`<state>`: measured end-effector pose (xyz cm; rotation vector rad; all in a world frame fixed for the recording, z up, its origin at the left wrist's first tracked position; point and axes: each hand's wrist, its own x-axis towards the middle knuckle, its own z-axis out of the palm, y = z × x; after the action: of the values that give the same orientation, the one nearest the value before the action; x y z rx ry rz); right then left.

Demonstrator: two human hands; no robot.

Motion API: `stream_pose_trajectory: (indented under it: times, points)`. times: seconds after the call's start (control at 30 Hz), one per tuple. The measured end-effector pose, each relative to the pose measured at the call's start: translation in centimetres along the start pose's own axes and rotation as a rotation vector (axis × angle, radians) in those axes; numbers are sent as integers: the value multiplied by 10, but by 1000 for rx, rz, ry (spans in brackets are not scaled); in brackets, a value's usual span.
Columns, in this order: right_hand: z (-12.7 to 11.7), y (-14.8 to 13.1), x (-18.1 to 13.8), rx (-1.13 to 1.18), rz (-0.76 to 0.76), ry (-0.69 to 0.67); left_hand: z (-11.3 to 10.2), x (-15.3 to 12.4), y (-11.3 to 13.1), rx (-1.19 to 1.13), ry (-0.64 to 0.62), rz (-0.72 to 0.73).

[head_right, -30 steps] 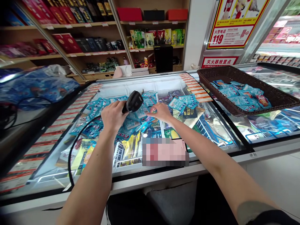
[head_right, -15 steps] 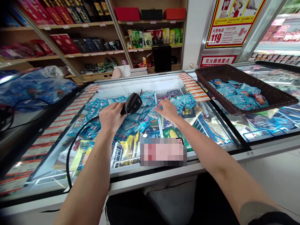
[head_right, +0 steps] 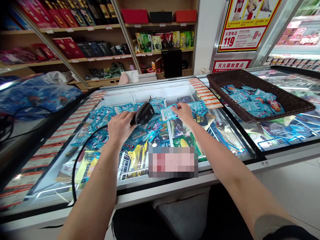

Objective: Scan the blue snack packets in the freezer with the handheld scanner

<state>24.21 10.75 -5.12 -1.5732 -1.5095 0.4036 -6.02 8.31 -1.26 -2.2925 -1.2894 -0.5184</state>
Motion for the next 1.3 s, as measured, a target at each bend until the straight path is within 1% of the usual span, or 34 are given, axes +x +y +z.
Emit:
stream_pose_trajectory:
  times: [0.1,0.27,0.43,0.6,0.9,1.3]
  points:
    - [-2,4,2,101,-17,67,-1,1,5,-39,-31,29]
    - [-1,9,2,79,-31,103,-4,4,12,-84,-97,101]
    - [1,11,3,111,-60,111,-8,7,20,-41,-152,150]
    - [1,7,2,142,-73,104,-10,7,23,-28,-167,154]
    - [-2,-1,-3,-1,-25,68,-8,9,25,-17,-170,159]
    - [-1,-3,-5,31,-20,54,-8,9,26,-25,-158,168]
